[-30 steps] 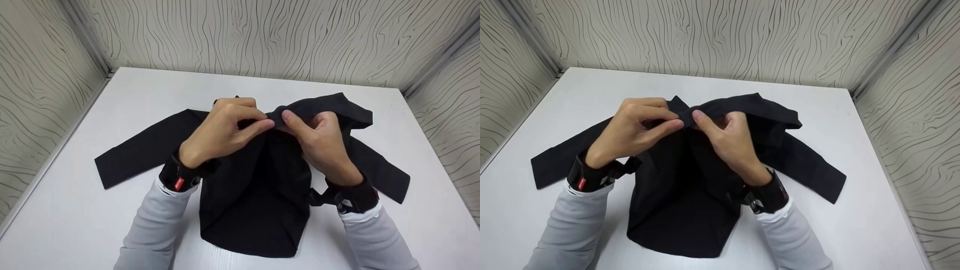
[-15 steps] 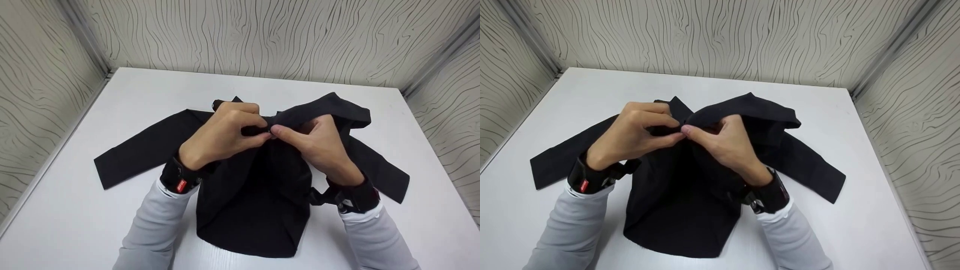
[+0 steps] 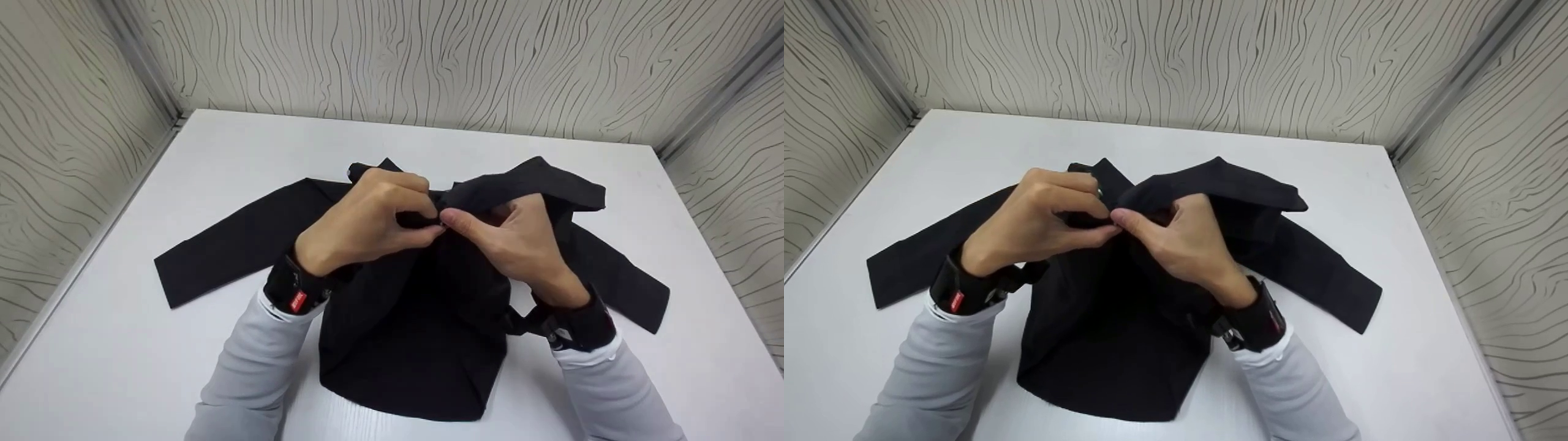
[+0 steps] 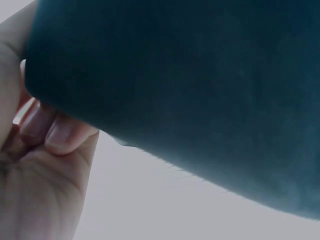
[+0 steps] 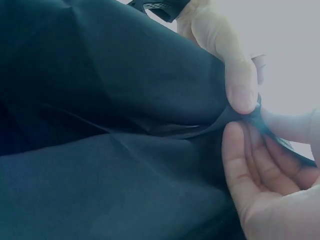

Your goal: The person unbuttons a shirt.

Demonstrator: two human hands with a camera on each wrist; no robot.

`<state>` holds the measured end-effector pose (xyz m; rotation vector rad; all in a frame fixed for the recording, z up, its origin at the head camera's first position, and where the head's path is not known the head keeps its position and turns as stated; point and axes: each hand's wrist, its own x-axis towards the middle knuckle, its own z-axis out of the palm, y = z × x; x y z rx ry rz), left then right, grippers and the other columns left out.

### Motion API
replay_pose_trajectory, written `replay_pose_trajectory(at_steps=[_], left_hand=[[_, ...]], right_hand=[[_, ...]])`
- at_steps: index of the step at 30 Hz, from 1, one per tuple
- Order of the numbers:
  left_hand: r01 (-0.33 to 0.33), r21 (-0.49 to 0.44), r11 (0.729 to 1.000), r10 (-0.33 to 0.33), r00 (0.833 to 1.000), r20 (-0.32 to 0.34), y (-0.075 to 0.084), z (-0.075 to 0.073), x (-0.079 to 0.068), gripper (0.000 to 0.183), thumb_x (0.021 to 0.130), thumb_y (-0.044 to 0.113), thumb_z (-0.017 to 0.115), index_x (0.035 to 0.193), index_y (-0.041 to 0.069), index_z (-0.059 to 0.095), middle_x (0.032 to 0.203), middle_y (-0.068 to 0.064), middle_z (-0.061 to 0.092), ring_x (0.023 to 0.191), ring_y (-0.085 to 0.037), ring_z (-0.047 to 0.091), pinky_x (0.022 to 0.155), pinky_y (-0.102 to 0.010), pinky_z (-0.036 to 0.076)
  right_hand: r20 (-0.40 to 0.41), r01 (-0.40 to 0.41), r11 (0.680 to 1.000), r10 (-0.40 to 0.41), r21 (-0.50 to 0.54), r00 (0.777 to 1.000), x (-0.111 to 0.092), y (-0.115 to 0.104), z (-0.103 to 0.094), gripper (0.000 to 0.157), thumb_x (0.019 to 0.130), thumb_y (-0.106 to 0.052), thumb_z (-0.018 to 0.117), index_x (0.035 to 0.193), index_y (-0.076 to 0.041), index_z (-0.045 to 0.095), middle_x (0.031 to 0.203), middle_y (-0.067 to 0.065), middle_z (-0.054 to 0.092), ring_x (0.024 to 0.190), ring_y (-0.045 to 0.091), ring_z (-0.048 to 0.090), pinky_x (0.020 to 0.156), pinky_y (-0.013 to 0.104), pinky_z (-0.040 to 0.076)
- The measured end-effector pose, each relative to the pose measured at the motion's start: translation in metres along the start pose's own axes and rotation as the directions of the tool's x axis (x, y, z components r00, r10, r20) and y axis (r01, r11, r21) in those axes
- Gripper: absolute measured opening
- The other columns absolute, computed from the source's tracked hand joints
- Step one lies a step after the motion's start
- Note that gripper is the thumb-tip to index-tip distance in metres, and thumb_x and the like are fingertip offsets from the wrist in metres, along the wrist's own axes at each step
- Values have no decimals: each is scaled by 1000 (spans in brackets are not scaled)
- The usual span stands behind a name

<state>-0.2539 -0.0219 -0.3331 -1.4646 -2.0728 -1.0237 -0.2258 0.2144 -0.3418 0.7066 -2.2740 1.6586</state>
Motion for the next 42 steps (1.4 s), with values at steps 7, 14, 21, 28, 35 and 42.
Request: replay_pose_trajectory(at_steps=[7,14,21,28,35,42], left_hand=[[-15,13,1000,15,1000,3,2,-1,0,16,94,1,86,81,4,76,73,-6,60,67,-17,57,65,-31,52],[-16,28,999,16,1000,-4,4,-1,1,13,92,-2,83,84,4,76,75,-6,57,69,-15,53,66,-29,50],[23,-18,1000,-23,999,-31,0,-10,-2,11,98,6,82,89,4,76,78,-6,59,72,-14,53,68,-27,46],[110,-24,994,-113,970,-213,-1,-43,-16,37,101,17,86,80,4,58,82,-5,52,76,-13,50,70,-26,41],[82,-128,988,-119,941,-317,12,-56,-33,39,99,2,81,73,5,53,80,-6,54,78,-12,51,72,-25,42],[57,-107,993,-41,988,147,38,-41,-61,29,106,21,81,82,13,67,86,1,62,77,-8,58,71,-21,50]], right_hand=[[29,114,993,-115,37,993,0,7,2,10,95,9,83,103,2,84,97,1,85,89,12,81,80,24,65],[37,131,991,-133,35,990,1,10,2,10,96,11,80,104,5,83,98,-7,84,90,8,79,81,22,64],[-78,59,988,-48,143,996,3,7,-4,10,102,3,77,94,9,78,83,2,80,78,12,76,75,25,62],[-190,107,879,-18,466,982,5,-9,-24,42,116,-7,57,80,12,70,68,1,64,64,13,65,61,25,54],[-56,72,912,-54,404,997,-15,-23,-65,44,114,3,53,72,10,67,66,4,70,54,12,67,49,25,49],[520,215,961,-96,-173,849,-52,-6,-84,36,107,8,64,103,-24,79,94,-14,65,87,1,61,78,24,52]])
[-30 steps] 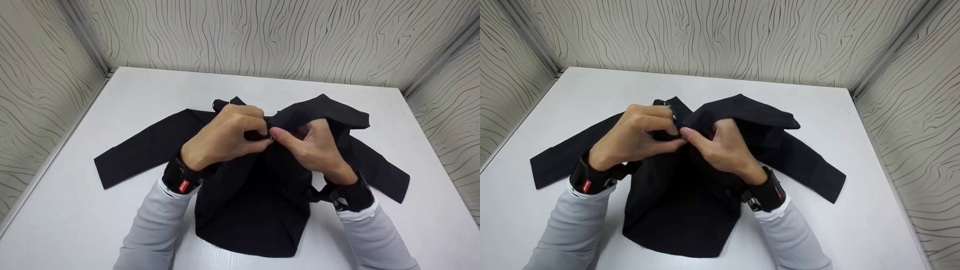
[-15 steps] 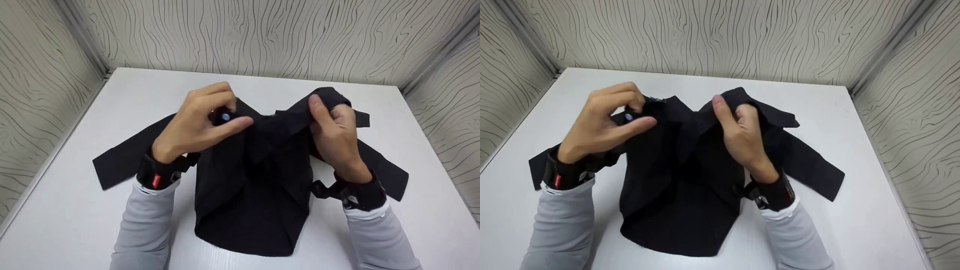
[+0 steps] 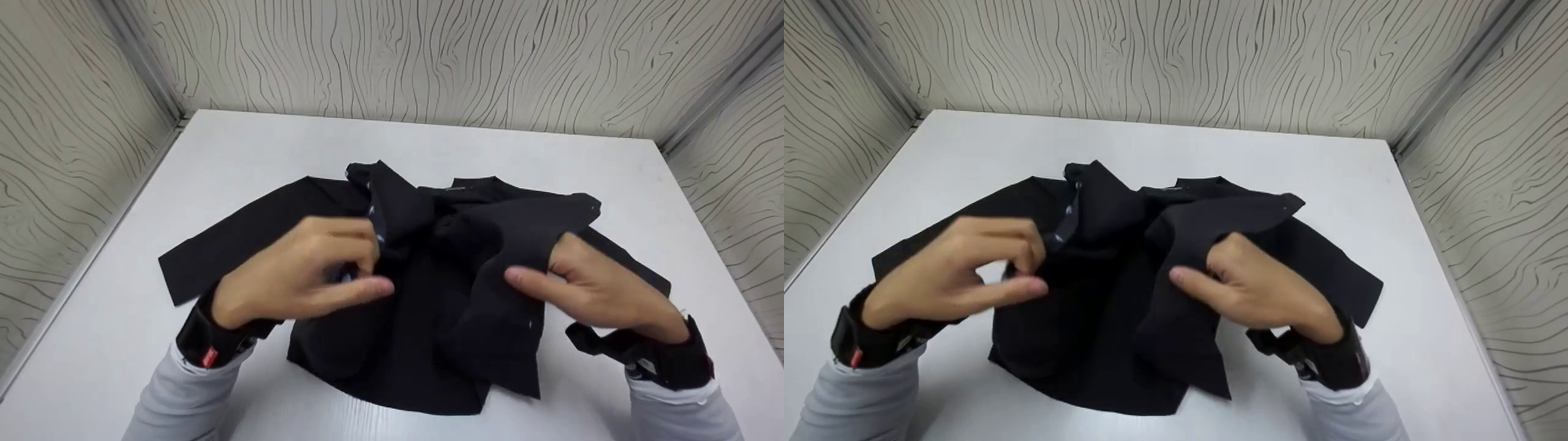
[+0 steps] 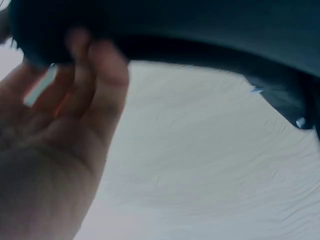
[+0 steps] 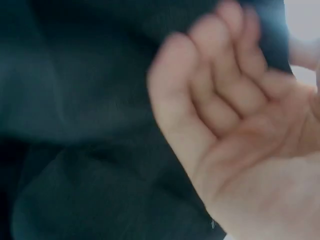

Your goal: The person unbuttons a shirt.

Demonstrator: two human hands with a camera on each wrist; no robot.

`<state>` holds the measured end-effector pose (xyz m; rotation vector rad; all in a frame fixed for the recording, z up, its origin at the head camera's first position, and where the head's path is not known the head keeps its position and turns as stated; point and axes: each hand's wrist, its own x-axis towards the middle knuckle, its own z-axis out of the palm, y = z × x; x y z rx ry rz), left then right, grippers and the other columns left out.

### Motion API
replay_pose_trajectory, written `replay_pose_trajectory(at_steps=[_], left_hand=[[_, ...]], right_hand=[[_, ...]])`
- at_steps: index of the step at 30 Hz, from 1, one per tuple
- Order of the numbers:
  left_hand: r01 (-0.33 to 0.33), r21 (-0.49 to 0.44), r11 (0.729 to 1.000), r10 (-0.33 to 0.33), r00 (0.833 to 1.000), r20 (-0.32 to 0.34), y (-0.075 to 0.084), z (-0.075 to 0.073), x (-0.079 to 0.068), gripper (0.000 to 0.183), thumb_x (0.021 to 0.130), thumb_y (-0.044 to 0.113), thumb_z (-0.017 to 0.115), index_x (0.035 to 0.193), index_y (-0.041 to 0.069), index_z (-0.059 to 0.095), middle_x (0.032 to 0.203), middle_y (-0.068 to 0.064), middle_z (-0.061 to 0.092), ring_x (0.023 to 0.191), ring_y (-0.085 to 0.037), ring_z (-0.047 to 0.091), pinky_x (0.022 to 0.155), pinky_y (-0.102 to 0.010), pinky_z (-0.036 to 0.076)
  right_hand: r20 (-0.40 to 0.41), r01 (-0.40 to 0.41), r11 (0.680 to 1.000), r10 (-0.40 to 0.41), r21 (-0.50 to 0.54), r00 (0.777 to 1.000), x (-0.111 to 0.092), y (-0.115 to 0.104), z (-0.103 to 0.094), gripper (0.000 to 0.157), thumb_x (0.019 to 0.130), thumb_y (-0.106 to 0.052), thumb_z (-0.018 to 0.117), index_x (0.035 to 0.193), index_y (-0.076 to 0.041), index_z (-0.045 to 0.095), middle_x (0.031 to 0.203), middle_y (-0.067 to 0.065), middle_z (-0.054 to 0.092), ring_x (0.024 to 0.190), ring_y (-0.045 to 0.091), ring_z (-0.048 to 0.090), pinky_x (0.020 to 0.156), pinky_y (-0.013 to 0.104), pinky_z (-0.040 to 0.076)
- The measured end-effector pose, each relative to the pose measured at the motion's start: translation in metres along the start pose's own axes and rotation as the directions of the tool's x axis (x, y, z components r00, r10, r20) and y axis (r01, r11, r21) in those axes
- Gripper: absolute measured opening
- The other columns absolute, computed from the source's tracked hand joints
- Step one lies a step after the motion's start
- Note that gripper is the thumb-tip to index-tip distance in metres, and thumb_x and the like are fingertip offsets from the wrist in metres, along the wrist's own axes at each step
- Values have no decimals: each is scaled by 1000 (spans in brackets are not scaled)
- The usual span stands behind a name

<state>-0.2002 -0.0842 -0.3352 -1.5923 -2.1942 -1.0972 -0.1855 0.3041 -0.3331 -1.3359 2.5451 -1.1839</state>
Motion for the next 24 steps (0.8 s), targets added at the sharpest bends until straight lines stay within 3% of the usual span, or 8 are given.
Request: replay_pose_trajectory(at_steps=[2,5,7,9,14,17,20,24], left_hand=[[9,-2,1000,-8,983,186,4,12,-8,25,109,29,77,89,15,73,90,4,66,79,-5,62,73,-18,53],[50,-11,999,-40,896,443,8,29,-19,25,112,39,73,107,16,82,107,6,74,87,2,67,83,-12,56],[100,-24,995,-70,832,550,8,36,-22,28,112,41,71,122,17,82,123,5,75,90,6,68,88,-10,56],[141,-14,990,-107,807,580,3,36,-20,35,112,43,72,134,17,80,135,2,72,93,6,68,95,-15,58],[230,66,971,-239,910,339,-38,19,3,39,112,37,73,140,10,76,136,-5,73,103,-12,73,99,-35,64],[333,124,935,-346,933,98,-76,9,21,35,113,31,72,134,4,78,132,-12,76,115,-26,75,105,-45,63],[476,161,864,-470,879,-75,-113,2,39,35,115,30,66,128,0,80,132,-18,77,124,-35,73,111,-53,58],[667,181,722,-667,741,-73,-153,-4,54,50,119,39,50,122,-3,79,130,-23,77,128,-42,71,114,-57,54]], right_hand=[[142,-16,999,23,-50,990,-13,6,8,30,109,-1,68,98,-27,76,91,-17,62,86,-3,59,78,19,52],[326,-23,991,66,-135,943,-33,14,13,28,112,-21,71,85,-28,73,82,-21,60,82,-9,54,73,17,49],[407,-24,990,81,-143,910,-44,19,9,31,113,-28,71,82,-29,71,78,-23,59,79,-11,54,70,16,49],[424,-22,995,63,-100,903,-50,23,-2,25,112,-23,71,89,-32,76,83,-24,69,83,-10,61,73,17,53],[125,-105,993,110,-48,986,-46,38,-36,37,106,6,68,98,-27,81,90,-15,80,82,-3,73,75,16,58],[-140,-266,944,242,-193,960,-33,58,-46,25,106,0,72,97,-20,83,90,-10,81,85,-4,71,79,10,53],[-274,-399,855,318,-330,908,-18,86,-50,10,107,-10,75,106,-14,84,103,1,85,97,8,77,86,17,52],[-252,-469,787,398,-401,882,-2,120,-55,25,110,-17,69,128,-2,77,131,21,81,122,44,76,103,52,57]])
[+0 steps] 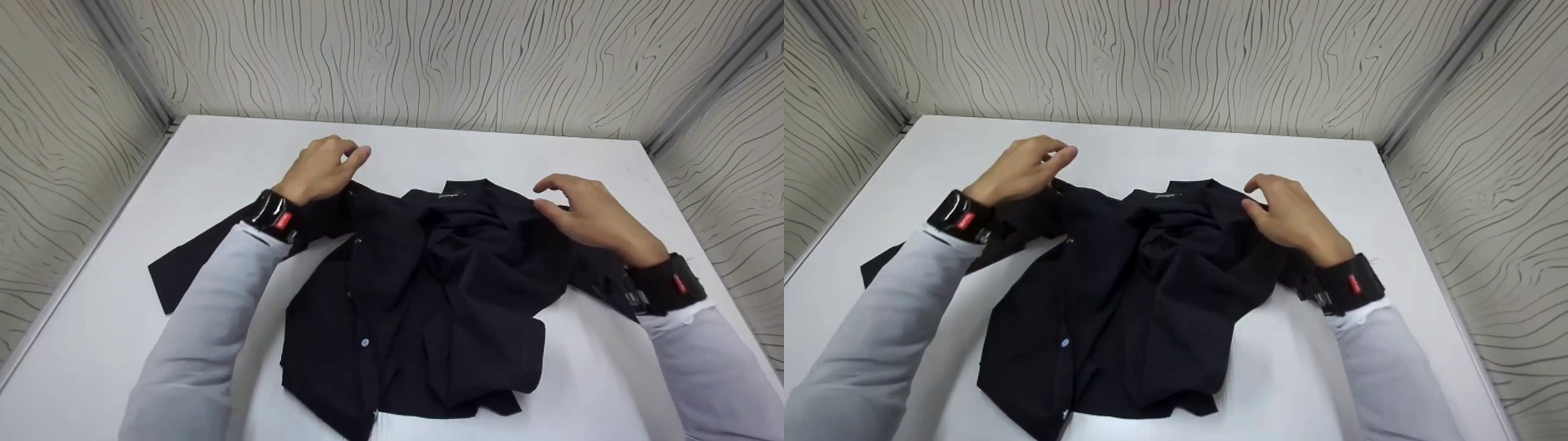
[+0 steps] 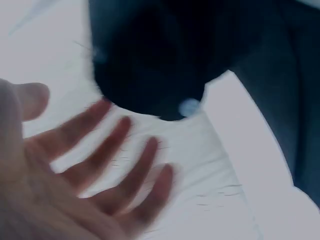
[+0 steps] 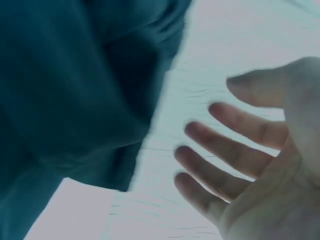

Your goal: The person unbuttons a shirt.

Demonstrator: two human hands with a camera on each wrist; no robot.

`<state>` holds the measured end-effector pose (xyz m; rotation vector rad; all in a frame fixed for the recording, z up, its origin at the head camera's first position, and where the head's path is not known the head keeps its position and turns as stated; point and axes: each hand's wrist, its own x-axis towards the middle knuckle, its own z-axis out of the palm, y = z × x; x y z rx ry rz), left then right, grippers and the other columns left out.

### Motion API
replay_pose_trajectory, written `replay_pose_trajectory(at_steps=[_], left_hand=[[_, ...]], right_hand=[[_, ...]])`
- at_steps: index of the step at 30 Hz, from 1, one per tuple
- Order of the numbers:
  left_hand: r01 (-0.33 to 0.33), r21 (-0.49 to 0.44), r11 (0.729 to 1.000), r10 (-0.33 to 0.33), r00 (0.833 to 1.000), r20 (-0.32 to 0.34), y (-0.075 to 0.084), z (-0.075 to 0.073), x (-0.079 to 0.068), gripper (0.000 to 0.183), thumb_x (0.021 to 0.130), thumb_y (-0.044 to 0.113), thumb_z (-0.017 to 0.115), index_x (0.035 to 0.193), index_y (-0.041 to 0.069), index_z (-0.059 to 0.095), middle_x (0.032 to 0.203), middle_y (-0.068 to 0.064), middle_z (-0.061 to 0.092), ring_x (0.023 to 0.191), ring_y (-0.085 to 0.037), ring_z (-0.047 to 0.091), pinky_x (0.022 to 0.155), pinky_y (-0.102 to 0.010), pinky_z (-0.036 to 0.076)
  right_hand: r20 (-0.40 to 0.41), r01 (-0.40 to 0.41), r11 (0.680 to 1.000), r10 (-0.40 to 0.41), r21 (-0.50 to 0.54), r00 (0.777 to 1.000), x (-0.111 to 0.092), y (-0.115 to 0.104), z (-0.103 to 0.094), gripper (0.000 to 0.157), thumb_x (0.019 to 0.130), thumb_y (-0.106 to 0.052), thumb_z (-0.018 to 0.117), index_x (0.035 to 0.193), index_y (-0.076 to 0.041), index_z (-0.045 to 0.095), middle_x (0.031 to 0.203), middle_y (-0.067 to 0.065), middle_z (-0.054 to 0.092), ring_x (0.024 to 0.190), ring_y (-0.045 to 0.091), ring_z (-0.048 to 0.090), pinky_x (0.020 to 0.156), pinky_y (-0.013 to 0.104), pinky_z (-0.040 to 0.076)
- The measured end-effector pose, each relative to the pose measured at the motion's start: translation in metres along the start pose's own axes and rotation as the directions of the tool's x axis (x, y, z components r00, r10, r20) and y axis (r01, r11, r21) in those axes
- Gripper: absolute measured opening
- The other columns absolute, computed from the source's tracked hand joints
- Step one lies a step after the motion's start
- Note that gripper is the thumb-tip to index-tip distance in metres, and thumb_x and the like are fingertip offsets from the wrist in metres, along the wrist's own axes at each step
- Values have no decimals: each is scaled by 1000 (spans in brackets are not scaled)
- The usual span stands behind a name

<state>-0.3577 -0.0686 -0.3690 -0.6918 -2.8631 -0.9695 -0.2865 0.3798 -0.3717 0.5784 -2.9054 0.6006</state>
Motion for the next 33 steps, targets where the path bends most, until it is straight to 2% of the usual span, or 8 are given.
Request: replay_pose_trajectory(at_steps=[5,13,16,20,24,28,31,33], left_hand=[[167,-7,986,-159,953,258,-22,6,12,54,116,38,44,130,0,79,138,-21,77,117,-39,74,97,-43,62],[229,-256,939,-81,873,481,-22,10,-5,24,110,11,67,133,4,73,136,-17,76,102,-19,72,70,-24,64],[156,-253,955,4,844,536,-13,6,-13,18,106,1,70,123,4,76,121,-11,77,92,-15,69,70,-26,64],[-45,-18,999,47,827,560,9,-1,-25,23,97,2,74,115,11,86,115,-6,78,98,-17,69,86,-33,61],[-109,230,967,2,907,421,39,-12,-37,25,90,0,70,105,11,87,116,-11,82,107,-30,75,94,-48,64],[-80,314,946,58,995,80,54,-31,-32,26,86,-7,57,87,2,81,96,-18,82,88,-40,76,79,-56,66],[-12,258,966,53,987,-152,57,-49,-21,27,89,-5,56,93,-3,83,98,-22,82,90,-44,77,82,-58,66],[27,168,985,13,972,-234,58,-61,-13,31,93,0,58,110,-5,84,113,-24,83,103,-44,79,92,-56,66]], right_hand=[[170,-63,998,62,3,984,22,17,13,36,117,-23,58,138,3,71,138,29,76,133,51,70,114,67,52],[221,-27,998,40,-61,974,21,18,9,19,110,-23,73,100,-10,82,91,4,77,87,21,68,84,40,52],[238,-20,993,47,-116,970,17,9,1,22,105,-24,78,84,-16,76,78,-4,68,77,16,59,74,34,46],[282,-35,979,92,-201,955,15,-10,-12,27,100,-24,78,77,-15,67,73,-3,61,72,19,58,64,35,43],[310,-135,971,192,-196,931,19,-30,-27,32,100,-24,70,72,-13,60,63,-2,58,61,20,61,59,35,45],[285,-340,940,324,9,902,29,-43,-44,37,107,-28,64,75,-10,65,54,0,65,45,17,66,54,35,57],[261,-463,821,392,334,882,41,-50,-54,36,111,-29,66,81,-11,75,58,-2,68,45,13,67,52,32,61],[256,-480,664,411,573,875,51,-57,-57,34,111,-26,70,84,-9,81,63,-2,70,46,14,67,50,31,61]])
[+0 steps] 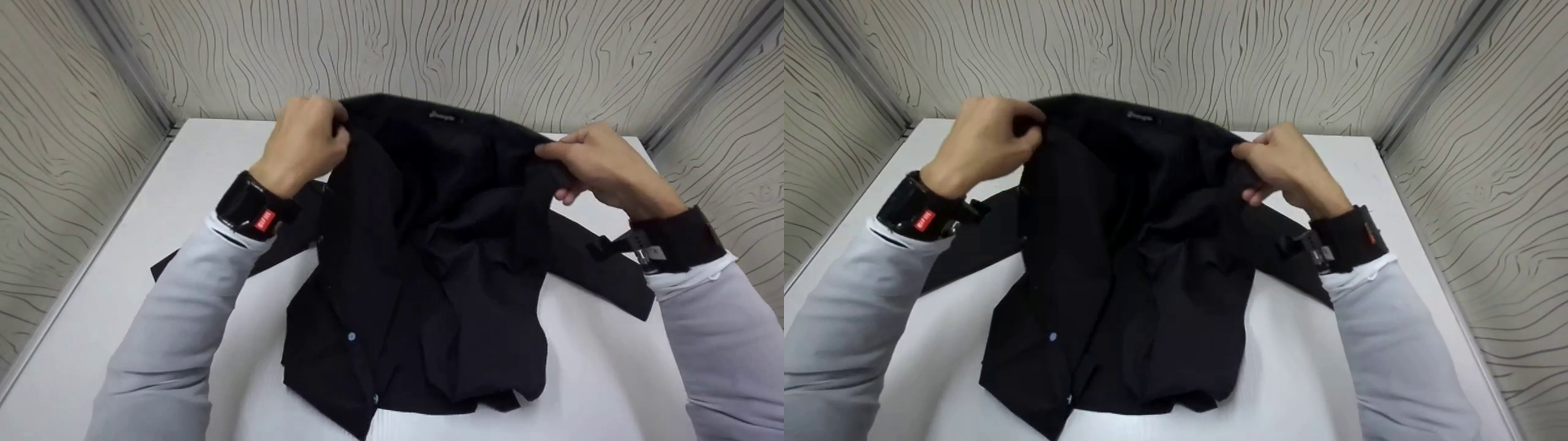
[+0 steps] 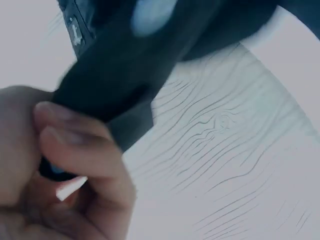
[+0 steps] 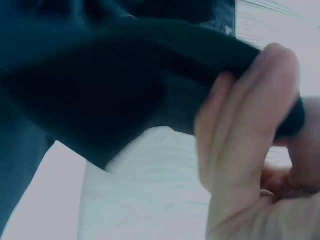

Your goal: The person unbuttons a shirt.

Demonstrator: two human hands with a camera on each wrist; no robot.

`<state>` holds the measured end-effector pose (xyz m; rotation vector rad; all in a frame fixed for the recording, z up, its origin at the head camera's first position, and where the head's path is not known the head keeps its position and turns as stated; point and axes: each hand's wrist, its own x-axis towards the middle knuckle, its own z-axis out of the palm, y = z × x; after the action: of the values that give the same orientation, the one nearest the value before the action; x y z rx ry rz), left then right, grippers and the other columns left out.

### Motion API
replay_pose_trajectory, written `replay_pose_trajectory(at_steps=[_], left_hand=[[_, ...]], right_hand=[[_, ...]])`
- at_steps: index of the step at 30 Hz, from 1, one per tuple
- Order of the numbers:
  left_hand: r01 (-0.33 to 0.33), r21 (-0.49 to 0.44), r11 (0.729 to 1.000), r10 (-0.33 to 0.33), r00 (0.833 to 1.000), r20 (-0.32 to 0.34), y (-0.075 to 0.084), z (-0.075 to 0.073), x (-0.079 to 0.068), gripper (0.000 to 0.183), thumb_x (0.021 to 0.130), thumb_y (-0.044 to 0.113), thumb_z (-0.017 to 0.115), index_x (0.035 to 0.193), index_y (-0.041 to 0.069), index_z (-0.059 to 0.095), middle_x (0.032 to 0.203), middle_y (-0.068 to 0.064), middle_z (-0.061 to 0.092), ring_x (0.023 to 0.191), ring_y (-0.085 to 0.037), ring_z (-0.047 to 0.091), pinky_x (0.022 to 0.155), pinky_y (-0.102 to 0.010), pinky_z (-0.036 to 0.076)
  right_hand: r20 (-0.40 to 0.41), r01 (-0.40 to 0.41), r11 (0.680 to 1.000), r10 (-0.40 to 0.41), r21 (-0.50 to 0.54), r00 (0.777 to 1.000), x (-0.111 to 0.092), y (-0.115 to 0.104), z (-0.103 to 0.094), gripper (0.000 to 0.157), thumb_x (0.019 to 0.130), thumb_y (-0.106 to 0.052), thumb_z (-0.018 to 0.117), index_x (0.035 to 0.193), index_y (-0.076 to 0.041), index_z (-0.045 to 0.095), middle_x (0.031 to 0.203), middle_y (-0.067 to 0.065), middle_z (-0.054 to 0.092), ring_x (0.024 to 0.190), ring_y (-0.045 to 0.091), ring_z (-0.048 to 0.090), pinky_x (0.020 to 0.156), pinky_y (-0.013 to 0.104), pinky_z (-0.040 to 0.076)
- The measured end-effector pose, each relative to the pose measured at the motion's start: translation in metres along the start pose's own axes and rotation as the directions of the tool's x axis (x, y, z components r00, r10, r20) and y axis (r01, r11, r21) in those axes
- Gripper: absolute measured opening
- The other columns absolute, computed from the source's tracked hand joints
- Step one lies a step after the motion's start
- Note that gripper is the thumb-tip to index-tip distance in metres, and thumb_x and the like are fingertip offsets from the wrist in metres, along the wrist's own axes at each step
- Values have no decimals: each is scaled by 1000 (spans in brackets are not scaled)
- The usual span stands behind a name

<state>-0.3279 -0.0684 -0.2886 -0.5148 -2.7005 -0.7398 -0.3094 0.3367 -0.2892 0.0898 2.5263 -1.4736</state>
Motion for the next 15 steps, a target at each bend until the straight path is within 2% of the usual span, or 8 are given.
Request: replay_pose_trajectory(at_steps=[2,4,7,8,9,12,14,15], left_hand=[[66,-100,993,-67,998,-11,1,-8,11,40,96,5,62,130,-5,79,130,-24,81,110,-40,80,98,-52,66],[141,-194,971,-140,990,20,3,-13,21,52,99,10,64,149,-3,69,142,-23,77,109,-33,83,97,-44,68],[238,-317,918,-227,971,72,6,-9,38,64,101,15,66,164,4,57,150,-15,72,96,-19,81,86,-28,67],[260,-363,895,-244,966,91,6,-6,43,67,102,15,67,167,6,53,151,-13,70,95,-16,80,83,-25,66],[269,-397,878,-247,963,106,6,-1,49,70,102,17,68,169,8,50,155,-12,68,103,-13,77,89,-22,64],[262,-470,843,-207,964,168,3,18,63,78,103,20,70,175,10,41,171,-9,55,137,-13,64,115,-22,53],[250,-472,846,-148,959,243,-3,33,69,86,104,24,71,179,12,30,182,-8,42,159,-16,50,132,-26,40],[243,-453,858,-117,950,288,-8,40,71,90,105,28,70,181,15,23,187,-6,33,168,-15,39,138,-27,30]], right_hand=[[3,5,963,-6,269,1000,7,-11,7,29,111,-22,73,89,-6,84,68,1,74,49,17,71,50,30,62],[9,28,884,-36,466,999,14,-23,17,28,111,-19,73,93,1,84,73,7,78,56,20,77,55,33,65],[13,61,771,-90,633,996,28,-36,36,27,114,-15,68,105,6,81,85,11,82,71,22,83,71,39,71],[7,70,748,-100,659,995,34,-39,43,27,115,-15,65,108,7,80,88,11,83,77,23,84,77,40,72],[0,81,729,-110,680,994,40,-41,51,27,116,-14,62,112,7,79,94,12,84,84,23,85,85,41,72],[-17,103,709,-128,698,992,59,-42,74,29,119,-13,56,121,7,77,120,15,81,112,28,83,107,42,66],[13,111,737,-160,666,987,70,-37,87,31,120,-15,53,130,6,73,142,19,73,135,32,75,121,44,58],[41,112,762,-179,638,983,75,-33,92,33,120,-16,51,135,6,70,152,22,67,145,34,68,126,45,54]])
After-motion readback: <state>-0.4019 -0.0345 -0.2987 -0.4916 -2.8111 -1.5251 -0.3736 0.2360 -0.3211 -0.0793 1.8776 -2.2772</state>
